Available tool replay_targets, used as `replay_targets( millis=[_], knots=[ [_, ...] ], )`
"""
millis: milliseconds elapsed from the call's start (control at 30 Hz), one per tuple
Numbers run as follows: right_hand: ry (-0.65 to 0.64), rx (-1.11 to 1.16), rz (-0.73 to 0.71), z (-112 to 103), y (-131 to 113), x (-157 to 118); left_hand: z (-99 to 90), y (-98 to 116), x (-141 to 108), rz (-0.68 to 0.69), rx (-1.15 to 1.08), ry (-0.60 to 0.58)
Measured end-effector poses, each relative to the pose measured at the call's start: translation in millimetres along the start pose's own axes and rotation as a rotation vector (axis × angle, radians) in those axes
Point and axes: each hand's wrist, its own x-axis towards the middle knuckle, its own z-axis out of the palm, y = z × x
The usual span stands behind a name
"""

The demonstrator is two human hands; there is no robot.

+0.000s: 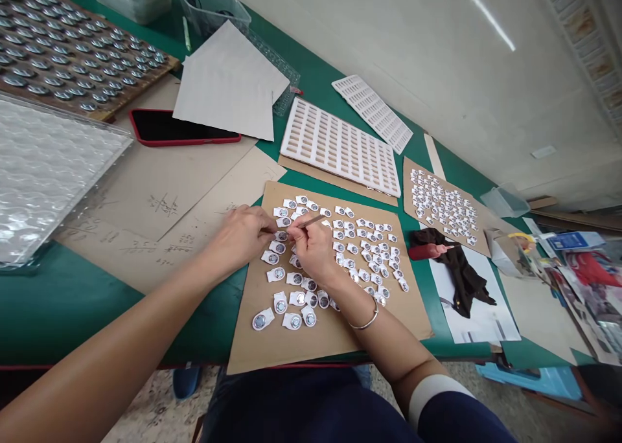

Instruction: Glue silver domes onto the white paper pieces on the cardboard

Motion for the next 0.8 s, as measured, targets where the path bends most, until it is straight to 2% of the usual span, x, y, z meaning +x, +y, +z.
replay_targets(
  millis=[167,233,333,467,633,800],
  knots=[
    [-0.020,0.091,0.091,-1,1,0,-2.5,1,1,-0.013,0.007,-0.028],
    [-0.046,0.146,0.137,-7,2,3,-4.4,2,-1,0.004,-0.002,-0.023],
    [-0.004,0.237,0.190,-19,4,11,-5.8,3,-2,0.020,-0.011,0.014],
    [0.033,0.186,0.126,-25,9,25,-1.8,3,1,0.023,0.003,0.080],
    [-0.022,0.085,0.020,-12,18,32,6.4,-4,7,0.046,0.004,0.189],
    [-0.006,0.100,0.006,-8,24,41,8.2,-16,15,-0.001,-0.026,0.293]
  ],
)
